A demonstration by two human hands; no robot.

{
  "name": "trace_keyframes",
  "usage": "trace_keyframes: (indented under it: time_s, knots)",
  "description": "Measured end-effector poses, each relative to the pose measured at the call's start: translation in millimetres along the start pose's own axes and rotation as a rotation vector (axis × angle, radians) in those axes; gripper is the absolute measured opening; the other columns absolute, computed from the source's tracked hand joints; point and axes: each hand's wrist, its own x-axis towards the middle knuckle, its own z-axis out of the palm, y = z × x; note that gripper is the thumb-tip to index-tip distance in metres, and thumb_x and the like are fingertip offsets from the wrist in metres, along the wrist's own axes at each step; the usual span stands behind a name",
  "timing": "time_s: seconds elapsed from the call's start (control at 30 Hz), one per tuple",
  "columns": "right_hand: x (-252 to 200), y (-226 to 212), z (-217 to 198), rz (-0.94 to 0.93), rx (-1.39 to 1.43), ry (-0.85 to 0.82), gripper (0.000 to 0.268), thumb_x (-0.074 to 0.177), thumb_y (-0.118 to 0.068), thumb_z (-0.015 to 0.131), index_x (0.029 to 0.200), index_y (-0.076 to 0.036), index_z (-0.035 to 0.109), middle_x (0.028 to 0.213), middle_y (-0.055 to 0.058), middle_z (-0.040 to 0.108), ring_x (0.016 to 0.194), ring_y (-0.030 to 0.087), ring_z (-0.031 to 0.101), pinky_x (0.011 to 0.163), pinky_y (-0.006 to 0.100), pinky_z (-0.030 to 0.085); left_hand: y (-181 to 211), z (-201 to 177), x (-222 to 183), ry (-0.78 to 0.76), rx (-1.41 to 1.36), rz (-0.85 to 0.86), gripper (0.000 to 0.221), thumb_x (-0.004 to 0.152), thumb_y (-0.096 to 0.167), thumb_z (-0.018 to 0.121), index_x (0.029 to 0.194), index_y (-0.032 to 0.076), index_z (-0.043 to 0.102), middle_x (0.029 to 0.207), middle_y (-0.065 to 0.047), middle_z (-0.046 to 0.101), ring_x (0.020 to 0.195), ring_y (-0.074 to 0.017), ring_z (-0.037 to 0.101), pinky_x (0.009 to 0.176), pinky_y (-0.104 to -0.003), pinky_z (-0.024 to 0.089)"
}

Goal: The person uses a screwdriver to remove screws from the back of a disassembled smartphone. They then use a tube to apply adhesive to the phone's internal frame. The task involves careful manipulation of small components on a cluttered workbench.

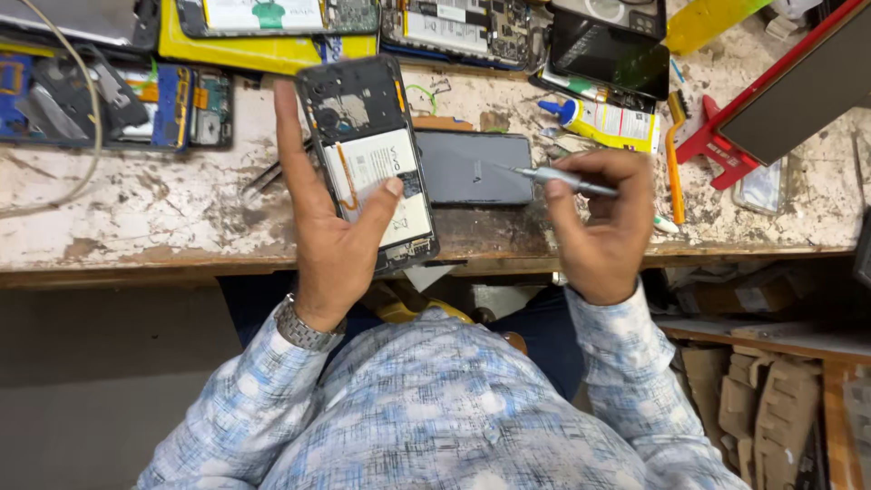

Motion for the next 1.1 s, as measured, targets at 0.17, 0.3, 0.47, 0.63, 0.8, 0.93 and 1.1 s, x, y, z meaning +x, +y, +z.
trace_keyframes:
  time_s: [0.17, 0.3, 0.47, 0.63, 0.8, 0.93, 1.1]
  knots:
    - [-0.6, -4.8, 6.0, -0.15, -0.291, -0.084, 0.021, 0.103, 0.002, 0.071, 0.118, 0.001, 0.056, 0.112, 0.014, 0.066, 0.099, 0.022, 0.072, 0.087, 0.031, 0.062, -9.5, -2.9, -3.7, -0.035, -0.081, -0.058, 0.07, 0.109, -0.009, 0.062, 0.162, 0.012, 0.022, 0.155, -0.01, 0.043, 0.13, -0.0164, 0.06, 0.109, -0.032, 0.06]
    - [3.2, -8.4, 11.0, -0.196, -0.371, -0.117, 0.022, 0.101, 0.002, 0.072, 0.117, 0.001, 0.057, 0.111, 0.014, 0.067, 0.099, 0.023, 0.072, 0.086, 0.032, 0.06, -4.4, -1.4, -4.9, -0.002, -0.078, -0.229, 0.049, 0.105, -0.003, 0.066, 0.148, 0.008, 0.045, 0.128, -0.007, 0.063, 0.11, -0.0114, 0.067, 0.092, -0.028, 0.061]
    - [3.1, -9.3, 11.5, -0.178, -0.383, -0.099, 0.022, 0.1, 0.003, 0.073, 0.116, 0.001, 0.058, 0.109, 0.014, 0.066, 0.098, 0.023, 0.071, 0.088, 0.032, 0.059, 2.2, -2.4, 0.1, -0.039, -0.022, -0.235, 0.026, 0.105, 0.006, 0.068, 0.129, 0.007, 0.06, 0.115, -0.004, 0.067, 0.099, -0.0077, 0.067, 0.082, -0.025, 0.06]
    - [3.0, -7.6, 14.9, -0.11, -0.211, -0.021, 0.025, 0.104, 0.005, 0.071, 0.122, 0.0, 0.054, 0.114, 0.013, 0.063, 0.1, 0.019, 0.067, 0.09, 0.03, 0.058, 3.1, -1.4, 3.8, -0.049, -0.031, -0.361, 0.017, 0.105, 0.015, 0.066, 0.119, 0.008, 0.07, 0.099, -0.003, 0.072, 0.087, -0.0057, 0.066, 0.072, -0.024, 0.056]
    - [6.7, -12.4, 32.6, 0.045, 0.204, 0.018, 0.028, 0.108, 0.006, 0.067, 0.126, -0.002, 0.047, 0.12, 0.012, 0.062, 0.103, 0.015, 0.065, 0.092, 0.028, 0.058, 1.1, -0.5, 5.5, -0.057, 0.035, -0.235, 0.023, 0.104, 0.021, 0.067, 0.124, 0.009, 0.072, 0.114, -0.004, 0.076, 0.102, -0.0099, 0.068, 0.089, -0.028, 0.056]
    - [11.0, -23.7, 43.9, 0.033, 0.276, -0.029, 0.024, 0.11, 0.005, 0.065, 0.122, -0.003, 0.045, 0.119, 0.012, 0.063, 0.1, 0.014, 0.067, 0.089, 0.028, 0.06, 1.2, -1.6, 7.9, -0.092, -0.026, -0.236, 0.029, 0.103, 0.024, 0.066, 0.128, 0.01, 0.069, 0.123, -0.004, 0.073, 0.113, -0.0113, 0.068, 0.096, -0.028, 0.056]
    - [8.3, -31.4, 57.7, 0.029, 0.288, -0.036, 0.026, 0.109, 0.005, 0.065, 0.123, -0.003, 0.045, 0.119, 0.013, 0.063, 0.1, 0.014, 0.067, 0.09, 0.028, 0.061, 2.5, -3.6, 8.7, -0.098, 0.006, -0.261, 0.026, 0.103, 0.025, 0.066, 0.123, 0.009, 0.071, 0.114, -0.003, 0.075, 0.108, -0.0102, 0.069, 0.094, -0.026, 0.055]
